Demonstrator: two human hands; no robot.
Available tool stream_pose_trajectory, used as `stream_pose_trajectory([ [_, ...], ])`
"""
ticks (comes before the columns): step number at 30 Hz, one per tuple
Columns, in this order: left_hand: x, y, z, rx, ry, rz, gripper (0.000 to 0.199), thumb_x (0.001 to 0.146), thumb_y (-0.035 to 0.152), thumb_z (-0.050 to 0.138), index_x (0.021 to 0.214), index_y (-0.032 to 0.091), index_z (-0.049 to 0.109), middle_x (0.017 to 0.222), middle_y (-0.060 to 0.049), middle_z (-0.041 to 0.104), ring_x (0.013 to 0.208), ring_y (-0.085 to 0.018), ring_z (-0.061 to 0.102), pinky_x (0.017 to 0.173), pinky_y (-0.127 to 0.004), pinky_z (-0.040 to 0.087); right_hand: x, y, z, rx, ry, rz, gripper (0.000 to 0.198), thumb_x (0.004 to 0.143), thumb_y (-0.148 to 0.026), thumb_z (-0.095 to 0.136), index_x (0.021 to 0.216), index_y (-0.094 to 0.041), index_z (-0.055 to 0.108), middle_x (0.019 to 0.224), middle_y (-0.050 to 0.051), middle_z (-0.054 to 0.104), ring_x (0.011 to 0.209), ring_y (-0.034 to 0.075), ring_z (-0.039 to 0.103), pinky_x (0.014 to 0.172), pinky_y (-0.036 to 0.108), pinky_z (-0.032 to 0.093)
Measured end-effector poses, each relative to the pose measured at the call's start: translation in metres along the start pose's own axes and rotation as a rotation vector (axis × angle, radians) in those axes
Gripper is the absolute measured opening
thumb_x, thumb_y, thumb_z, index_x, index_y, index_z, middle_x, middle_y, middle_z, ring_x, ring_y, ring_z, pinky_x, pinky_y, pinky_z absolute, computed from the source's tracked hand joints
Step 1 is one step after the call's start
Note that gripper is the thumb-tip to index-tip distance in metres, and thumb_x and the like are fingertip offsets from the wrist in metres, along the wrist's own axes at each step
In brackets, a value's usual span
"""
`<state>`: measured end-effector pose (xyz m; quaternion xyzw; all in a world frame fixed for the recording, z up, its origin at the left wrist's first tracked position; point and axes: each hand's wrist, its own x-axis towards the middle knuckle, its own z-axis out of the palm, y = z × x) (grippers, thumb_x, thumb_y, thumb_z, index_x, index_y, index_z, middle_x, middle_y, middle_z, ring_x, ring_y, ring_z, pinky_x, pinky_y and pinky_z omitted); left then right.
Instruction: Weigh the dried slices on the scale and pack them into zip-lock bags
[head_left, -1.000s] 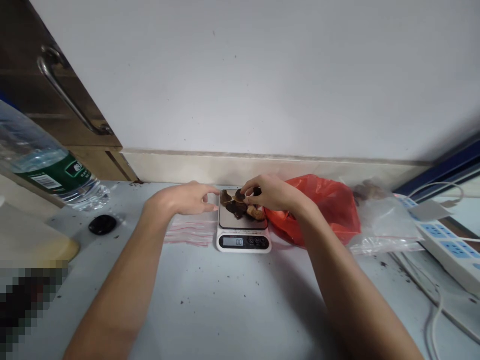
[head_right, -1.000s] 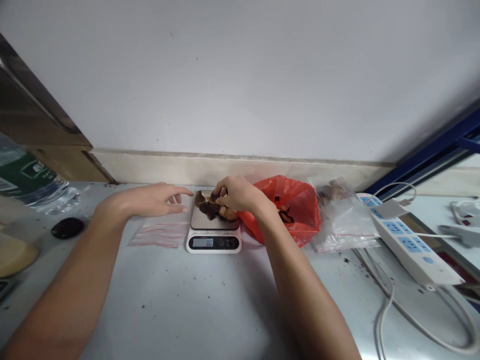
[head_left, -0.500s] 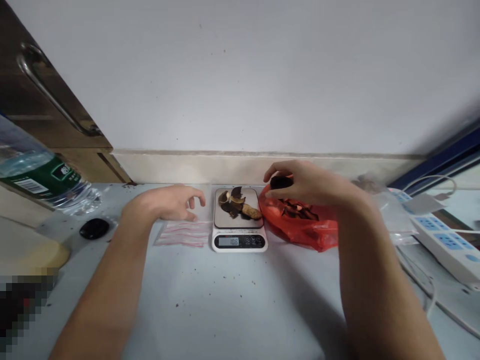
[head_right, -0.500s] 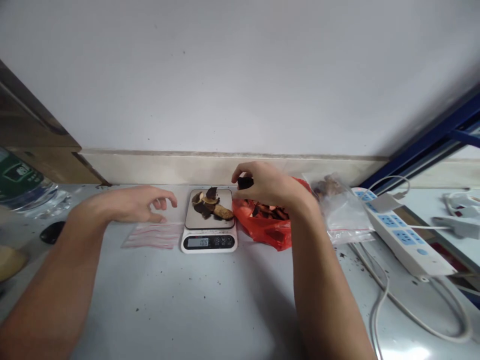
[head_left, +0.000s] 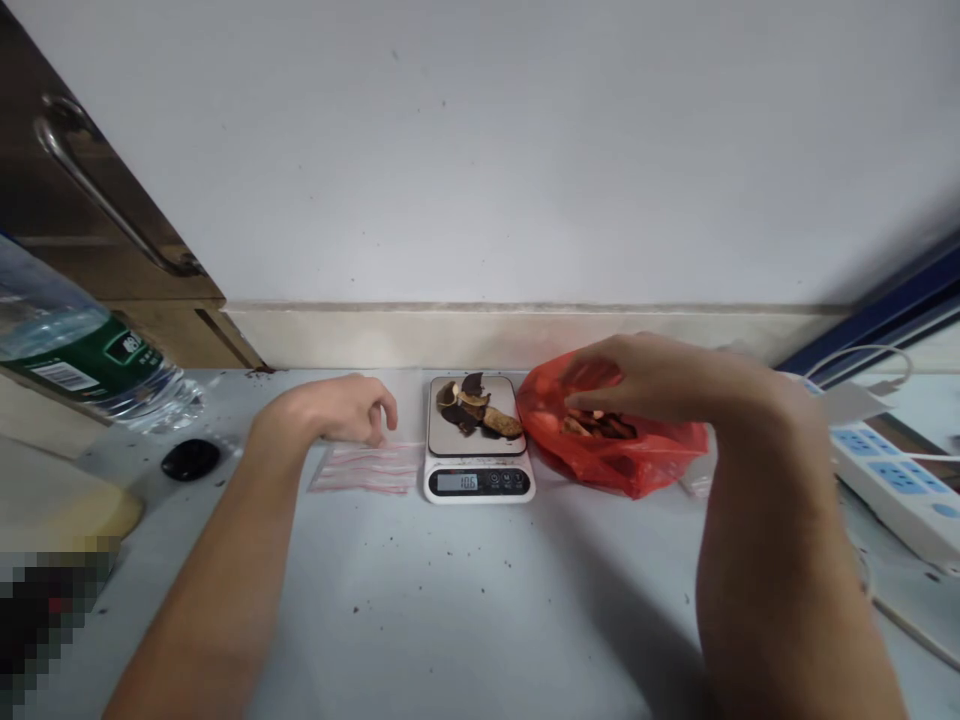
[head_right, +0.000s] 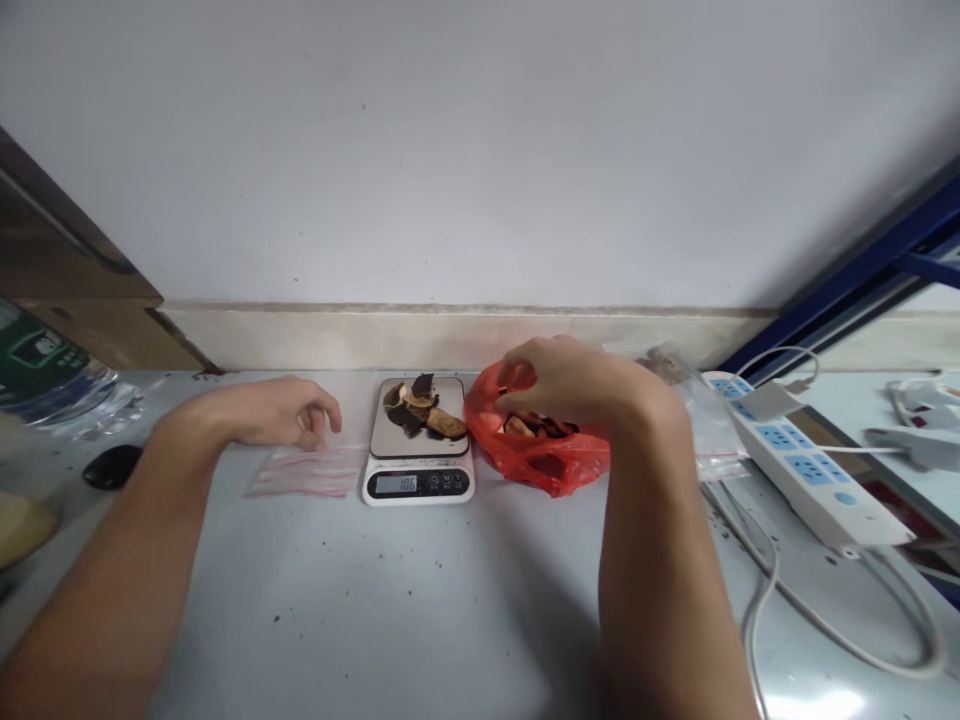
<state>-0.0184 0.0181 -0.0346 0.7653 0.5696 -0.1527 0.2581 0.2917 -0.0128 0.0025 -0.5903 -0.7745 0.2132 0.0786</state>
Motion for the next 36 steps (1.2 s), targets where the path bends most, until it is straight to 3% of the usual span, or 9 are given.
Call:
stream_pose_trajectory([
  [3,0.005,0.000,0.004,0.027,-0.032,-0.037,0.026,0.059,0.022,0.059,0.081,0.024,0.072,0.083,-0.003,0.078,0.076,-0.022,0.070,0.060,-0.026,0.046,0.003,-0.022,0.001,-0.130,-0.096,0.169,0.018,0.080,-0.023,0.070,0.094,-0.027,0.079,0.092,0.004,0.078,0.080,0.024,0.071,0.066,0.032,0.051],
  [6,0.007,0.000,0.006,0.034,-0.029,-0.052,0.020,0.058,0.020,0.056,0.073,0.023,0.069,0.082,-0.004,0.078,0.077,-0.023,0.070,0.060,-0.027,0.045,0.007,-0.035,0.005,-0.092,-0.099,0.124,0.027,0.084,-0.022,0.068,0.110,-0.026,0.077,0.106,0.005,0.079,0.084,0.021,0.072,0.067,0.028,0.052],
  [18,0.001,-0.006,0.000,0.006,-0.007,-0.078,0.014,0.065,0.024,0.057,0.074,0.022,0.067,0.086,-0.006,0.076,0.082,-0.025,0.070,0.068,-0.031,0.048,0.012,-0.029,0.011,-0.045,-0.088,0.018,0.028,0.088,-0.023,0.068,0.116,-0.024,0.074,0.101,0.005,0.081,0.076,0.018,0.072,0.063,0.025,0.051],
  [23,-0.024,0.002,-0.019,-0.068,0.328,0.045,0.015,0.074,0.032,0.052,0.082,0.023,0.061,0.089,-0.005,0.074,0.083,-0.022,0.069,0.072,-0.031,0.050,0.015,-0.039,0.022,0.093,0.042,-0.189,0.027,0.096,-0.024,0.060,0.120,-0.024,0.071,0.093,0.003,0.079,0.078,0.017,0.070,0.071,0.026,0.051],
  [26,-0.037,0.016,-0.023,-0.184,0.612,0.135,0.020,0.076,0.043,0.055,0.081,0.024,0.055,0.088,-0.004,0.072,0.084,-0.023,0.069,0.071,-0.031,0.052,0.018,-0.055,0.036,0.215,0.018,-0.356,0.033,0.102,-0.029,0.053,0.134,-0.028,0.064,0.095,0.001,0.078,0.074,0.015,0.068,0.070,0.027,0.049],
  [28,-0.043,0.025,-0.021,-0.231,0.729,0.164,0.023,0.075,0.046,0.059,0.080,0.025,0.052,0.088,-0.004,0.070,0.085,-0.023,0.069,0.069,-0.031,0.052,0.021,-0.066,0.045,0.212,0.003,-0.424,0.029,0.105,-0.034,0.049,0.125,-0.025,0.068,0.091,0.002,0.077,0.073,0.016,0.065,0.070,0.028,0.047],
  [31,-0.046,0.033,-0.017,-0.251,0.871,0.181,0.023,0.078,0.047,0.061,0.081,0.026,0.053,0.088,-0.002,0.070,0.088,-0.023,0.069,0.075,-0.032,0.056,0.027,-0.076,0.055,0.178,0.063,-0.339,0.033,0.105,-0.036,0.048,0.093,-0.018,0.073,0.081,0.006,0.074,0.073,0.019,0.065,0.071,0.030,0.046],
  [33,-0.045,0.036,-0.015,-0.253,0.958,0.219,0.026,0.081,0.051,0.062,0.089,0.026,0.059,0.096,-0.002,0.072,0.094,-0.023,0.069,0.086,-0.034,0.058,0.031,-0.077,0.060,0.226,0.187,-0.228,0.021,0.098,-0.023,0.055,0.092,-0.018,0.074,0.085,0.007,0.076,0.079,0.021,0.068,0.074,0.031,0.048],
  [36,-0.040,0.035,-0.014,-0.200,0.899,0.376,0.065,0.078,0.069,0.067,0.127,0.026,0.061,0.137,-0.006,0.065,0.125,-0.031,0.062,0.108,-0.042,0.052,0.037,-0.076,0.064,0.379,0.378,-0.193,0.025,0.080,-0.007,0.061,0.097,-0.020,0.075,0.091,0.006,0.078,0.086,0.022,0.071,0.077,0.031,0.051],
])
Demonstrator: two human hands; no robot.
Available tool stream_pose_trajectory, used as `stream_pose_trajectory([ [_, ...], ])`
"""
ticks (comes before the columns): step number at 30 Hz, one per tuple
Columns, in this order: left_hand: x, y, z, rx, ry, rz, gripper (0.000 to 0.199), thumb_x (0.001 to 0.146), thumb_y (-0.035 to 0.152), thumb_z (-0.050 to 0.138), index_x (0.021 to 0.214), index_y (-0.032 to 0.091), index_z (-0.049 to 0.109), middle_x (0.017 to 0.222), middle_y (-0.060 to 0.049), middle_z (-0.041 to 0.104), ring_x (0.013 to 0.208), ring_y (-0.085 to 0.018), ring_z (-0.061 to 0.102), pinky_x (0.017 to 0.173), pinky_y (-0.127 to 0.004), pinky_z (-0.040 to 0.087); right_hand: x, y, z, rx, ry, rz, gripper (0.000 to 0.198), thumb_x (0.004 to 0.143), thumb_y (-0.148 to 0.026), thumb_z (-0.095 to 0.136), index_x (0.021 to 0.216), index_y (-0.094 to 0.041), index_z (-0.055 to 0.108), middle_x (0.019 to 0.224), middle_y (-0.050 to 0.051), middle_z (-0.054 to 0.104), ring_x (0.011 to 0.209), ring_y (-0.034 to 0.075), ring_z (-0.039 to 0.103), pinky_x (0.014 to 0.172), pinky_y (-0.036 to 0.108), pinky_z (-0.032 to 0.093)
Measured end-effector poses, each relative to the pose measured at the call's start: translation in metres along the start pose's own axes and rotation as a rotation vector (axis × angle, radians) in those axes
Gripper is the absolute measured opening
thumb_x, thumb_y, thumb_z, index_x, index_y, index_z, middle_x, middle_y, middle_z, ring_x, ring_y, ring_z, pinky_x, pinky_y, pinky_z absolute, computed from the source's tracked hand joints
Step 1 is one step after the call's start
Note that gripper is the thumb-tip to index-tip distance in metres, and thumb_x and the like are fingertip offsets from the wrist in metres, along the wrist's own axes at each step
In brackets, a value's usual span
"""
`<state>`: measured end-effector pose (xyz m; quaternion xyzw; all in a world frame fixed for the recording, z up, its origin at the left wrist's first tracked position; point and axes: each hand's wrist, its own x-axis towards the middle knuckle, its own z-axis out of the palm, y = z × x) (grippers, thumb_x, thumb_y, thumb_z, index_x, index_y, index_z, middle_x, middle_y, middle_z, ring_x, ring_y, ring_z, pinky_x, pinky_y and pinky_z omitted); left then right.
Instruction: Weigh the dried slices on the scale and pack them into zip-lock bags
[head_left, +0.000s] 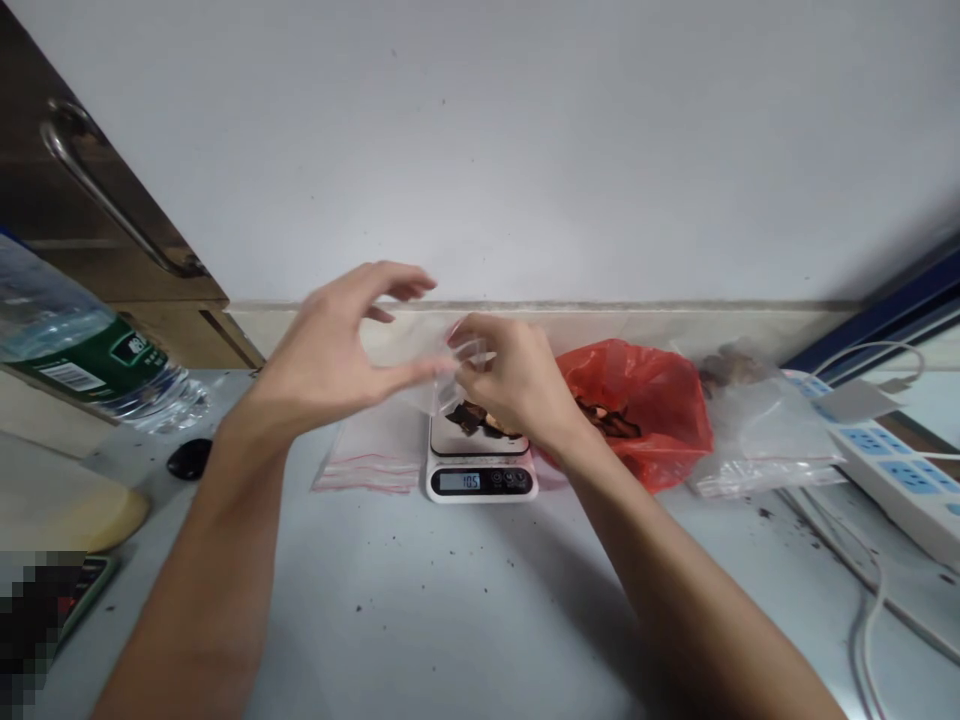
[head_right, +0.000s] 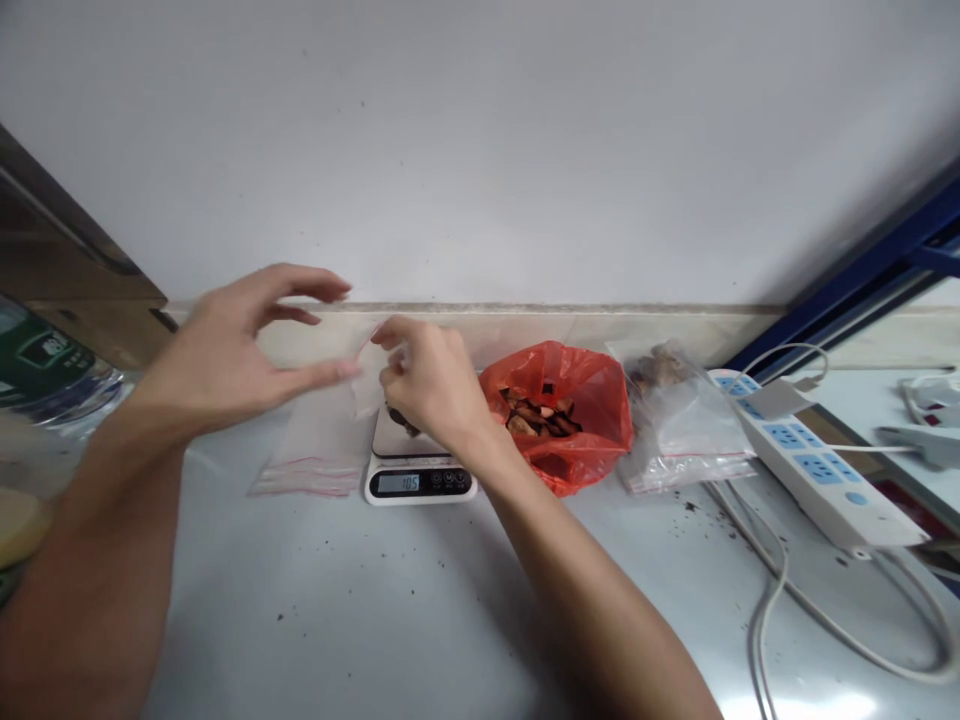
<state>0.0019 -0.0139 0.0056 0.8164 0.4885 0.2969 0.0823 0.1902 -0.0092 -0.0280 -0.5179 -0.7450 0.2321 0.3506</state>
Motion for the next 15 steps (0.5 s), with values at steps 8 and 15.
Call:
stream_pose_trajectory([
  [8,0.002,-0.005,0.010,-0.009,-0.252,0.045,0.091,0.074,0.066,0.072,0.150,0.023,0.050,0.153,-0.011,0.055,0.139,-0.034,0.052,0.117,-0.043,0.041,0.005,0.009,0.006,0.332,0.056,-0.169,0.024,0.082,-0.036,0.075,0.072,-0.019,0.062,0.076,0.001,0.070,0.073,0.017,0.066,0.073,0.031,0.051],
  [15,0.002,-0.024,0.001,0.055,-0.230,-0.073,0.080,0.076,0.075,0.064,0.133,0.019,0.064,0.129,-0.012,0.070,0.117,-0.034,0.064,0.102,-0.044,0.050,0.008,0.029,0.002,-0.110,-0.098,0.017,0.013,0.092,-0.028,0.066,0.102,-0.019,0.068,0.097,0.008,0.074,0.089,0.022,0.069,0.078,0.033,0.051],
])
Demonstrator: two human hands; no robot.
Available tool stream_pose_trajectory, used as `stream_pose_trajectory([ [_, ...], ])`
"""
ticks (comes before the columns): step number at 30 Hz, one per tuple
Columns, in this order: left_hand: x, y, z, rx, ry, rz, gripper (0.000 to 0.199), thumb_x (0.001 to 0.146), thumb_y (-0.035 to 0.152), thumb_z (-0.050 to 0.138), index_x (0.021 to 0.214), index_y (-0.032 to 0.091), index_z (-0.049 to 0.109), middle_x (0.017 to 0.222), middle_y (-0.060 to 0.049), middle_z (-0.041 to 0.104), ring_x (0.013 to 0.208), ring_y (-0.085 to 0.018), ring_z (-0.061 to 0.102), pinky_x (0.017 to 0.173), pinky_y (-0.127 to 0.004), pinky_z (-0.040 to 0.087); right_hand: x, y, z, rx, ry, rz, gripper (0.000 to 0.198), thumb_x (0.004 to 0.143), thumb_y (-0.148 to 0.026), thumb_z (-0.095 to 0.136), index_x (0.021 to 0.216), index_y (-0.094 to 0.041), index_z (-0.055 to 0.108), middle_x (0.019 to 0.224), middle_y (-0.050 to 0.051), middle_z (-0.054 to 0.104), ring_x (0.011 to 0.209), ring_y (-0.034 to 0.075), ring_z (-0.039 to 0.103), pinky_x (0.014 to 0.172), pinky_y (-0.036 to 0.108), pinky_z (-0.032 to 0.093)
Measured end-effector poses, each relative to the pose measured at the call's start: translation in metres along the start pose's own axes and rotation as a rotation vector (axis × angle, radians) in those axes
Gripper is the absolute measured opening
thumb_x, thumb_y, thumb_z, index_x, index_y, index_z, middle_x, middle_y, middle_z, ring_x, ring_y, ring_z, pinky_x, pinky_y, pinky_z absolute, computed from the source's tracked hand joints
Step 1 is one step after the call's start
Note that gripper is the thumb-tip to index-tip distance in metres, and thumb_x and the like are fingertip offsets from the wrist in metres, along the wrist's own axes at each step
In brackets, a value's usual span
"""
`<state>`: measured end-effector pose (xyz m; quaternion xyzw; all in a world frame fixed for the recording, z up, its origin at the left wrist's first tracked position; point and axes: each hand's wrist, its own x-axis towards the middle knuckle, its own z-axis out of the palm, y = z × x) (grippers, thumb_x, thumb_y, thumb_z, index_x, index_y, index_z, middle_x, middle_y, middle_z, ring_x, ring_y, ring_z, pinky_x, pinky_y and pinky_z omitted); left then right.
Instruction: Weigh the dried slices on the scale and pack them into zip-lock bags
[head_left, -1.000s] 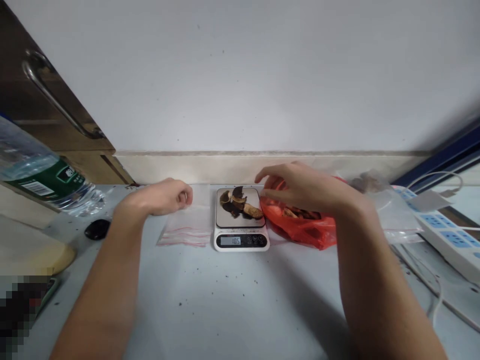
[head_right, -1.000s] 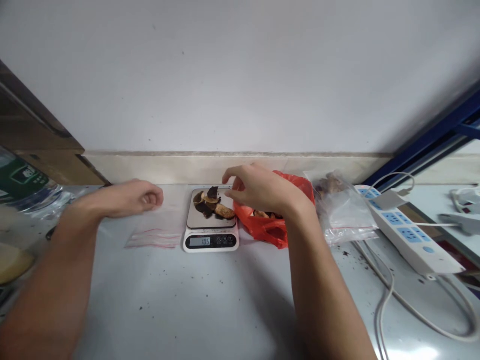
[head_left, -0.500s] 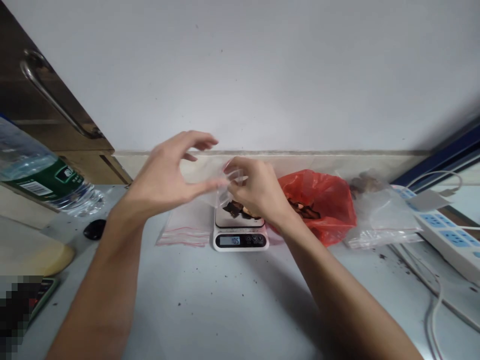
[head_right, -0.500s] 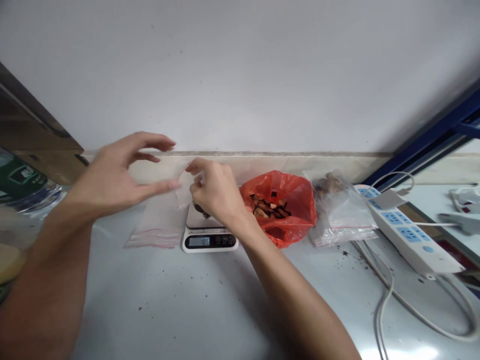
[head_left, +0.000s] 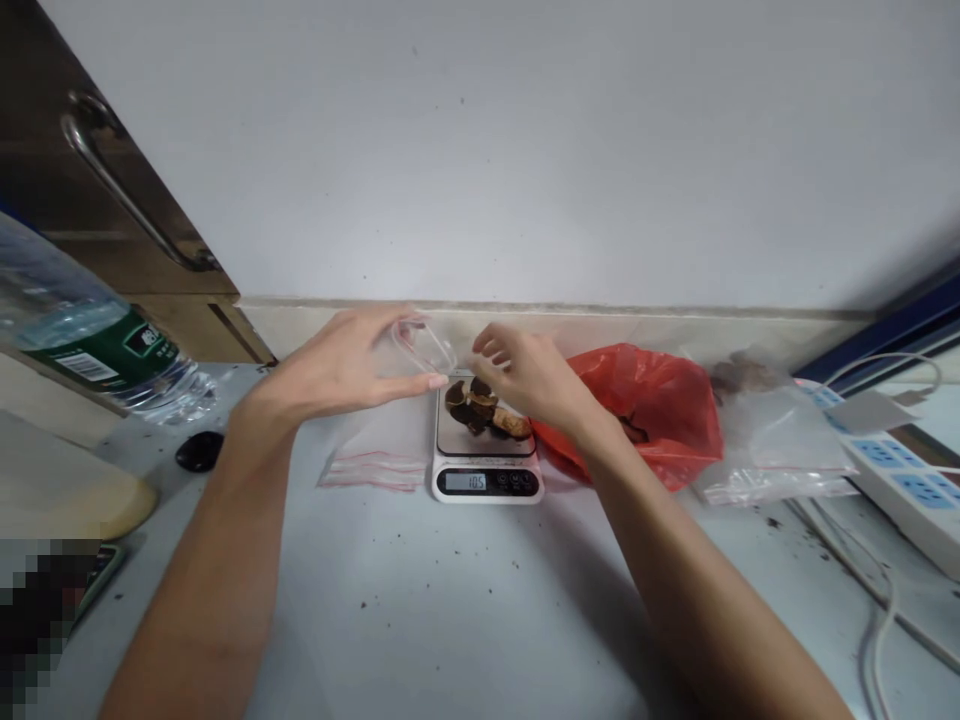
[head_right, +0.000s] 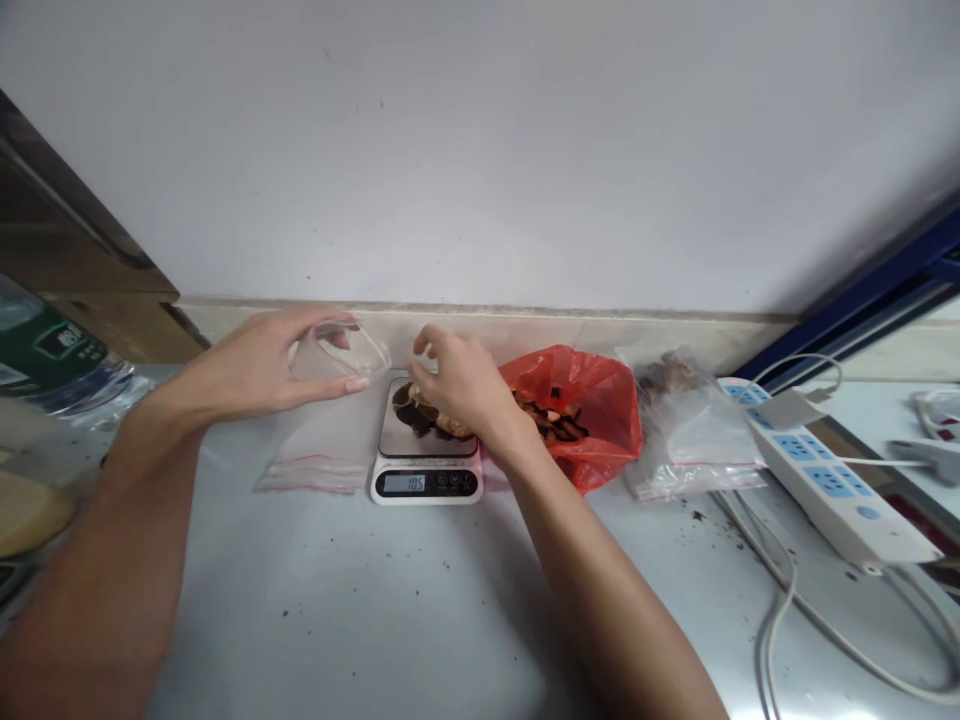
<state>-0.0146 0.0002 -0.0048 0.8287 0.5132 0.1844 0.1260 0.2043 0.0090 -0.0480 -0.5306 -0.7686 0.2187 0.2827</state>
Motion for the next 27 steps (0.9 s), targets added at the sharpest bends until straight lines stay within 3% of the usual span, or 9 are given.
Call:
stream_pose_trajectory([
  [3,0.001,-0.009,0.003,0.017,-0.105,-0.054,0.076,0.080,0.070,0.063,0.133,0.016,0.063,0.134,-0.014,0.068,0.119,-0.035,0.063,0.104,-0.045,0.048,-0.002,0.001,0.006,-0.248,-0.269,0.014,0.044,0.079,-0.025,0.079,0.123,-0.023,0.070,0.122,0.013,0.072,0.103,0.027,0.069,0.081,0.032,0.050],
  [5,0.003,-0.014,0.009,0.040,-0.161,-0.101,0.076,0.078,0.068,0.064,0.133,0.016,0.063,0.137,-0.016,0.067,0.122,-0.036,0.062,0.105,-0.046,0.047,-0.003,-0.001,0.009,-0.320,-0.354,0.004,0.042,0.080,-0.022,0.076,0.122,-0.024,0.073,0.127,0.013,0.070,0.104,0.027,0.069,0.078,0.030,0.048],
  [7,0.007,-0.019,0.016,0.053,-0.197,-0.129,0.080,0.073,0.069,0.067,0.134,0.018,0.063,0.140,-0.015,0.065,0.126,-0.036,0.061,0.105,-0.045,0.047,-0.002,-0.004,0.011,-0.369,-0.358,0.010,0.032,0.083,-0.012,0.067,0.112,-0.023,0.076,0.117,0.012,0.074,0.098,0.026,0.070,0.072,0.029,0.045],
  [10,0.010,-0.022,0.023,0.041,-0.239,-0.111,0.077,0.073,0.071,0.066,0.132,0.022,0.064,0.137,-0.013,0.067,0.124,-0.035,0.062,0.101,-0.042,0.048,0.000,-0.005,0.010,-0.389,-0.347,0.038,0.032,0.078,0.000,0.057,0.093,-0.021,0.076,0.091,0.009,0.077,0.081,0.023,0.070,0.062,0.028,0.039],
  [14,0.011,-0.017,0.026,0.014,-0.294,-0.063,0.057,0.074,0.067,0.067,0.112,0.024,0.070,0.118,-0.008,0.075,0.108,-0.032,0.068,0.088,-0.037,0.049,0.001,-0.003,0.002,-0.192,-0.324,0.132,0.027,0.077,0.001,0.057,0.088,-0.019,0.071,0.063,0.001,0.065,0.056,0.015,0.059,0.056,0.026,0.037],
  [18,0.011,-0.008,0.027,-0.016,-0.302,-0.043,0.054,0.074,0.065,0.069,0.108,0.022,0.069,0.116,-0.009,0.074,0.105,-0.030,0.067,0.085,-0.037,0.047,-0.004,-0.006,-0.012,0.008,-0.330,0.110,0.024,0.077,0.001,0.053,0.080,-0.020,0.065,0.058,-0.006,0.052,0.049,0.011,0.050,0.054,0.024,0.036],
  [22,0.011,0.000,0.027,-0.085,-0.296,-0.008,0.050,0.076,0.064,0.070,0.106,0.024,0.069,0.113,-0.006,0.074,0.102,-0.028,0.066,0.083,-0.035,0.046,-0.011,-0.013,-0.025,0.120,-0.428,-0.058,0.025,0.078,0.000,0.051,0.080,-0.020,0.066,0.067,-0.006,0.057,0.052,0.009,0.048,0.056,0.024,0.039],
  [25,0.011,0.004,0.026,-0.144,-0.281,0.042,0.046,0.077,0.062,0.070,0.104,0.024,0.070,0.108,-0.004,0.075,0.097,-0.026,0.067,0.079,-0.032,0.046,-0.013,-0.014,-0.025,0.138,-0.398,-0.212,0.032,0.078,-0.001,0.055,0.095,-0.021,0.074,0.091,0.000,0.073,0.073,0.013,0.063,0.068,0.026,0.048],
  [27,0.011,0.004,0.026,-0.174,-0.273,0.067,0.049,0.077,0.060,0.071,0.110,0.024,0.070,0.112,-0.005,0.075,0.100,-0.027,0.067,0.080,-0.032,0.047,-0.012,-0.014,-0.023,0.196,-0.344,-0.235,0.039,0.079,-0.003,0.059,0.109,-0.022,0.075,0.109,0.003,0.077,0.089,0.017,0.070,0.076,0.029,0.053],
])
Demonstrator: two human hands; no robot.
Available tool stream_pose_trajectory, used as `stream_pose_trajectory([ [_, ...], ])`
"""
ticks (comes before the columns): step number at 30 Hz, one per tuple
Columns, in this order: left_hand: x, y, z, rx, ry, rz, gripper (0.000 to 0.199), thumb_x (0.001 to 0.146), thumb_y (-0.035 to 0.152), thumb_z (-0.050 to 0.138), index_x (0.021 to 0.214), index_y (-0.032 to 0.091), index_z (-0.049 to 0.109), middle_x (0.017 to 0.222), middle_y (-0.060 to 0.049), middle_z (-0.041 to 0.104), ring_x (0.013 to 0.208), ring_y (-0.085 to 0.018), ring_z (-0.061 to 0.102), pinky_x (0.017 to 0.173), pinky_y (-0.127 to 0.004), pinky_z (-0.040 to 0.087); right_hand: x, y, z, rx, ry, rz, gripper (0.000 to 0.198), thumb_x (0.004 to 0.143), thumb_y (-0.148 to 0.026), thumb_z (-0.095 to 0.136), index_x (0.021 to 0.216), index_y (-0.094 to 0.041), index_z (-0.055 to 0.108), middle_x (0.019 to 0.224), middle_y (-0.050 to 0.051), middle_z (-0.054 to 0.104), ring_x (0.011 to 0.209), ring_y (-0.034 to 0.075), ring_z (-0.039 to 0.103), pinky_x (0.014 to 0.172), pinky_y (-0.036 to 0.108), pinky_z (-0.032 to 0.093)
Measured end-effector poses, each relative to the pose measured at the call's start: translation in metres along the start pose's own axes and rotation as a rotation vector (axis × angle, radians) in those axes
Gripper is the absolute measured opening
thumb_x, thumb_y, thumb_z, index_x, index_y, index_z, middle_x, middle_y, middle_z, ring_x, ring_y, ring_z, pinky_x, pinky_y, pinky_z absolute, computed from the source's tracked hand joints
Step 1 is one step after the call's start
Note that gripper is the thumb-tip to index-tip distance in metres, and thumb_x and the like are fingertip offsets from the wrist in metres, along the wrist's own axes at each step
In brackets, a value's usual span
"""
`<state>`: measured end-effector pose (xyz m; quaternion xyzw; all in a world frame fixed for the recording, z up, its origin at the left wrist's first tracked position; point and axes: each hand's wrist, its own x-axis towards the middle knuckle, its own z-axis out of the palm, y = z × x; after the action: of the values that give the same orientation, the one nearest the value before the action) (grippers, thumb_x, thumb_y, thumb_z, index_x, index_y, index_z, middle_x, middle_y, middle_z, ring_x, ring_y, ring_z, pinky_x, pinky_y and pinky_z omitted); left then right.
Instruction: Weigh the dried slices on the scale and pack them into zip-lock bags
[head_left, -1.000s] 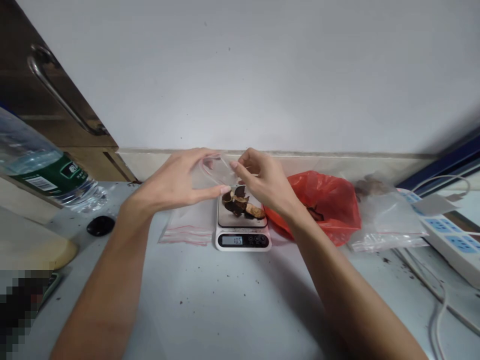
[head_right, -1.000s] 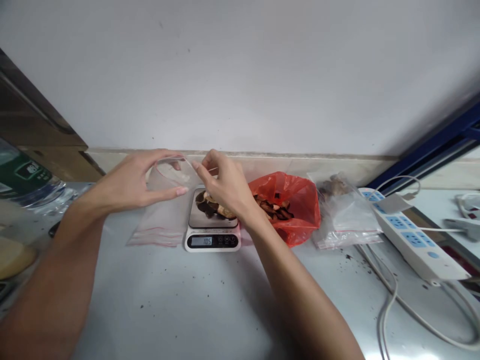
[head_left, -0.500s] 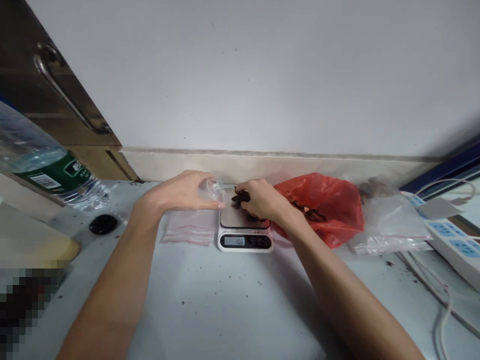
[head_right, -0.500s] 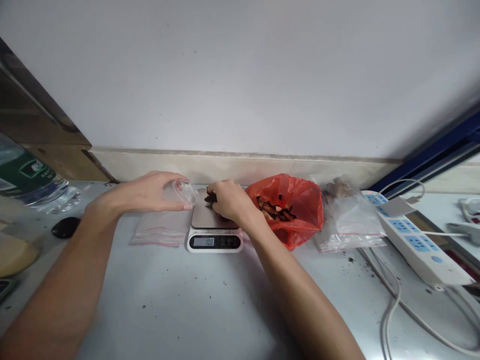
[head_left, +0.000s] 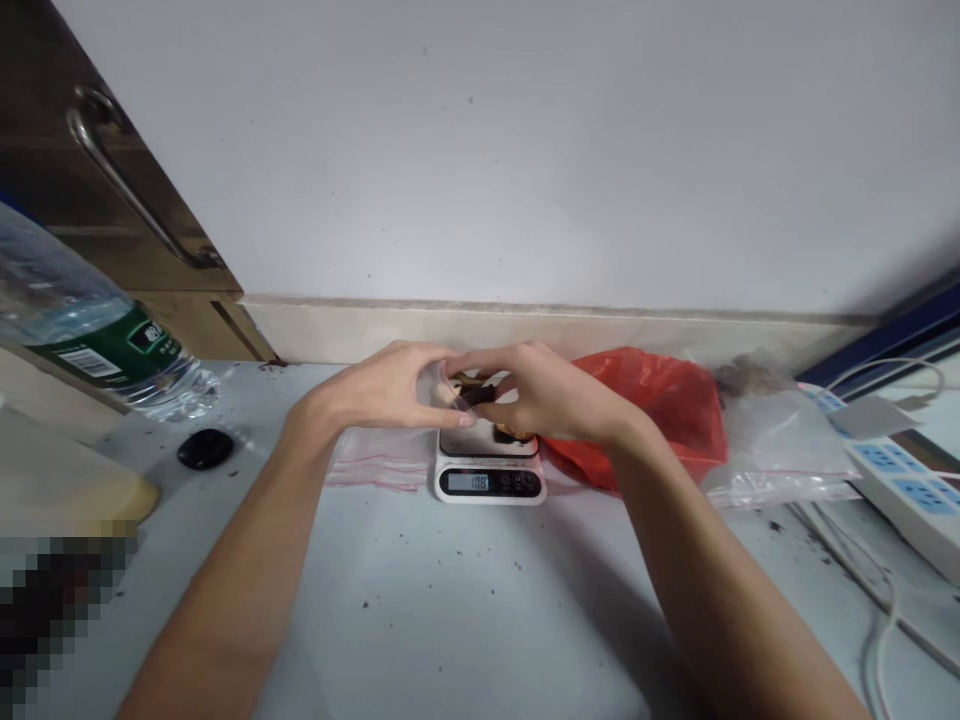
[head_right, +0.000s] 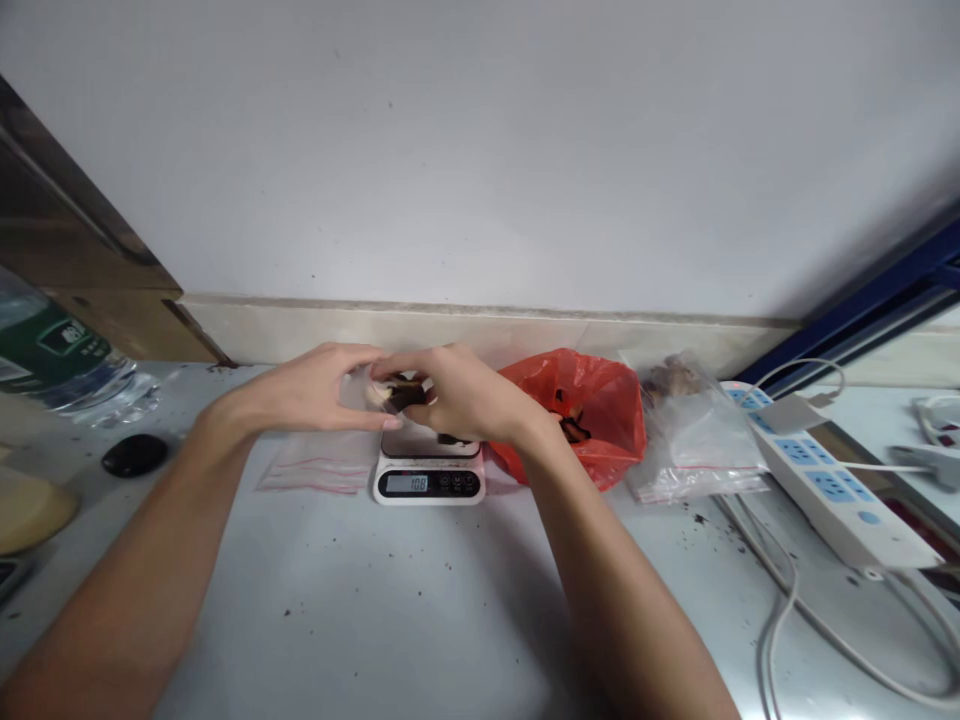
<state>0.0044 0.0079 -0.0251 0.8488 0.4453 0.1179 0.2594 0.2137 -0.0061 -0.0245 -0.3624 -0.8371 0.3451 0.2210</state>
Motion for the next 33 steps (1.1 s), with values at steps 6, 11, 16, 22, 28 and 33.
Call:
stream_pose_trajectory([
  [6,-0.002,-0.005,-0.002,-0.003,0.045,-0.082,0.069,0.076,0.065,0.070,0.129,0.023,0.066,0.126,-0.011,0.073,0.113,-0.031,0.067,0.095,-0.039,0.049,0.001,0.006,-0.004,0.066,0.241,0.052,0.024,0.083,-0.013,0.070,0.106,-0.019,0.074,0.113,0.009,0.078,0.099,0.022,0.074,0.082,0.033,0.060],
  [11,-0.004,-0.008,-0.002,0.018,0.057,-0.112,0.081,0.074,0.069,0.069,0.139,0.022,0.062,0.133,-0.012,0.071,0.121,-0.032,0.064,0.103,-0.041,0.047,-0.003,0.012,-0.008,-0.298,0.031,0.377,0.030,0.078,-0.012,0.074,0.106,-0.020,0.075,0.097,0.009,0.078,0.087,0.024,0.073,0.073,0.033,0.057],
  [16,-0.001,-0.007,0.001,0.053,0.013,-0.061,0.067,0.078,0.065,0.068,0.132,0.025,0.066,0.127,-0.010,0.073,0.116,-0.031,0.065,0.097,-0.038,0.049,-0.001,0.012,-0.005,-0.313,-0.183,0.507,0.025,0.072,0.000,0.067,0.084,-0.022,0.073,0.085,0.004,0.077,0.067,0.018,0.068,0.057,0.027,0.049],
  [22,-0.001,-0.004,0.002,0.058,-0.018,-0.073,0.054,0.078,0.061,0.069,0.119,0.025,0.070,0.116,-0.008,0.076,0.107,-0.030,0.068,0.094,-0.040,0.050,-0.006,0.001,-0.016,0.010,0.095,0.357,0.014,0.078,-0.010,0.065,0.069,-0.020,0.062,0.064,-0.001,0.071,0.060,0.015,0.066,0.059,0.026,0.049],
  [28,-0.005,-0.001,-0.004,-0.046,0.054,-0.039,0.062,0.078,0.063,0.069,0.129,0.027,0.068,0.129,-0.007,0.073,0.110,-0.030,0.071,0.089,-0.036,0.053,-0.010,0.005,-0.018,0.124,0.224,-0.028,0.025,0.081,-0.015,0.064,0.104,-0.019,0.073,0.105,0.007,0.079,0.097,0.021,0.074,0.089,0.037,0.058],
  [33,-0.006,0.001,-0.007,-0.172,0.095,0.043,0.069,0.079,0.061,0.070,0.136,0.024,0.063,0.133,-0.010,0.072,0.111,-0.029,0.070,0.090,-0.037,0.055,-0.013,0.011,-0.021,-0.174,0.146,-0.071,0.011,0.083,-0.024,0.069,0.088,-0.023,0.079,0.132,0.010,0.068,0.109,0.026,0.069,0.092,0.042,0.056],
])
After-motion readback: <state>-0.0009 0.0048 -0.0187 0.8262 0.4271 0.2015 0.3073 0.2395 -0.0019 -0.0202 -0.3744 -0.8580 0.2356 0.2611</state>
